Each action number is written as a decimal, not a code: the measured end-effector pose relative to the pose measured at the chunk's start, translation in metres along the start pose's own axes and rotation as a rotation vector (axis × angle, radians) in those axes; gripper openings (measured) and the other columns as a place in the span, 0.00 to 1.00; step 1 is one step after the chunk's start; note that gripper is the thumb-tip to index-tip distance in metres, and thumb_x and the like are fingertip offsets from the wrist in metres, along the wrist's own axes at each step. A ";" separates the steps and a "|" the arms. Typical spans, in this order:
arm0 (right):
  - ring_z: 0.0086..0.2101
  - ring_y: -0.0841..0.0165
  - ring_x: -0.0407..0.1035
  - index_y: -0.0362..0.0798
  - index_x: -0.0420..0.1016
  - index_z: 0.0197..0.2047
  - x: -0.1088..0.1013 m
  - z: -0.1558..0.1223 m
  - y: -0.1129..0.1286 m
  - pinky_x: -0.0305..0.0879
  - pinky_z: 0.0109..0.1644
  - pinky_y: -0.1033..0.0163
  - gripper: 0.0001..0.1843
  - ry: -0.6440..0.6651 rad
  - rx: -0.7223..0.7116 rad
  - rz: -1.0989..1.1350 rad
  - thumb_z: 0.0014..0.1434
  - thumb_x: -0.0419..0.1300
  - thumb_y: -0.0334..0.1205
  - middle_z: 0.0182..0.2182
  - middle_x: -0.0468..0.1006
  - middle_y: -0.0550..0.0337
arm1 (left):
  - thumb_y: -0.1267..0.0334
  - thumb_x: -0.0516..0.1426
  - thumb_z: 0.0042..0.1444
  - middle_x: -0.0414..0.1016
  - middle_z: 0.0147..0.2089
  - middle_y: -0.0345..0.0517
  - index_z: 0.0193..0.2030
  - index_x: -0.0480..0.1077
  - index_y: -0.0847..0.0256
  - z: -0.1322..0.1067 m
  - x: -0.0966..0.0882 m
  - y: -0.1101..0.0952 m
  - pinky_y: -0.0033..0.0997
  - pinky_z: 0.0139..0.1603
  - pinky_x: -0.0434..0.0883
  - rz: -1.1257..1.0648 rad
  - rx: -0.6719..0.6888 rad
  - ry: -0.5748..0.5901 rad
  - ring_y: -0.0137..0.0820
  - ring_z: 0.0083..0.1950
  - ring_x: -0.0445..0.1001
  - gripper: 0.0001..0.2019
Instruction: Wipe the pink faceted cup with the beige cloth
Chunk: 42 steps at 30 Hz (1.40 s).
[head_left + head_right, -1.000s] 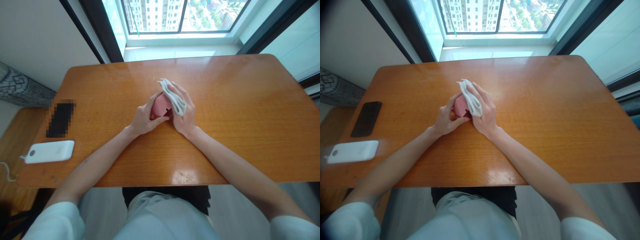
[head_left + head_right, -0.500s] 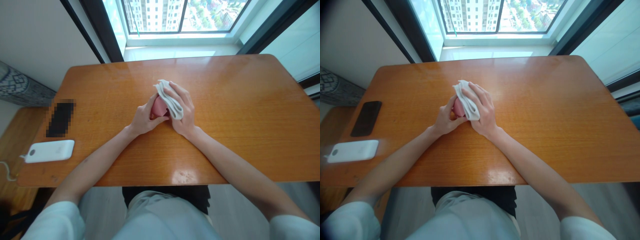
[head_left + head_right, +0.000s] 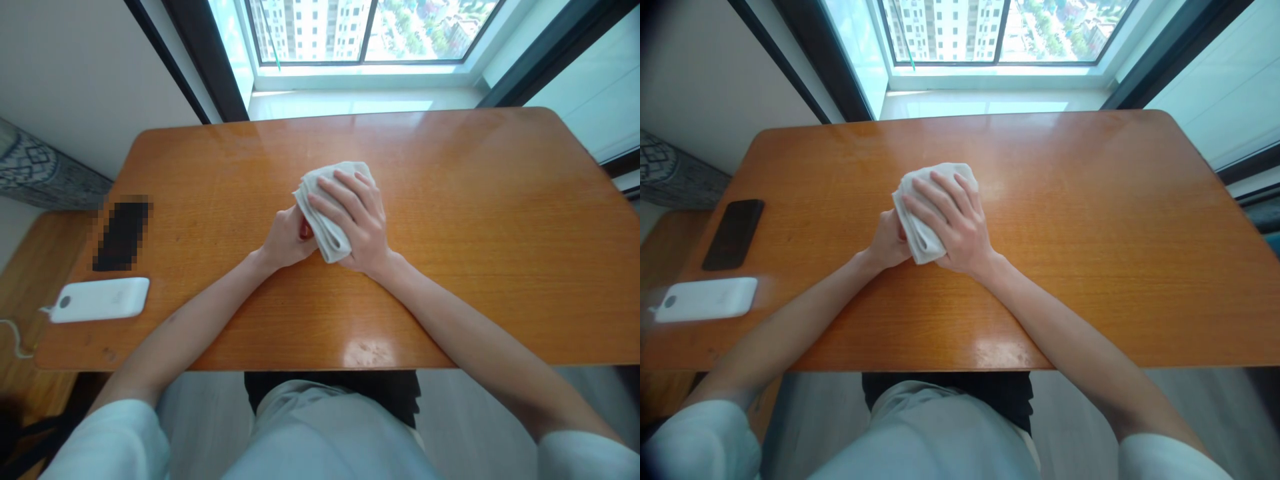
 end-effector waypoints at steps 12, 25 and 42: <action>0.72 0.49 0.75 0.64 0.76 0.75 -0.002 -0.006 -0.029 0.70 0.79 0.33 0.31 -0.149 0.221 0.090 0.81 0.48 0.65 0.71 0.81 0.57 | 0.30 0.66 0.64 0.86 0.42 0.44 0.74 0.68 0.55 0.004 -0.005 -0.009 0.36 0.35 0.76 -0.018 -0.039 -0.024 0.33 0.30 0.78 0.42; 0.57 0.54 0.84 0.54 0.84 0.57 0.010 -0.025 -0.077 0.79 0.70 0.42 0.30 -0.258 0.699 0.332 0.80 0.51 0.68 0.54 0.91 0.57 | 0.32 0.68 0.65 0.81 0.71 0.57 0.79 0.61 0.53 0.008 -0.006 -0.011 0.41 0.56 0.83 -0.063 -0.019 -0.024 0.45 0.58 0.87 0.45; 0.76 0.41 0.68 0.67 0.77 0.73 -0.007 0.006 -0.012 0.57 0.83 0.22 0.28 0.058 0.066 -0.096 0.76 0.58 0.64 0.72 0.79 0.60 | 0.43 0.71 0.63 0.85 0.47 0.46 0.60 0.71 0.59 0.005 0.006 0.000 0.35 0.40 0.78 -0.156 -0.017 0.037 0.34 0.39 0.81 0.29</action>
Point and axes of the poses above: each hand's wrist, its own z-axis towards the middle knuckle, its own x-axis out of the palm, y = z × x, the point moved 7 cm from there along z, towards the middle knuckle
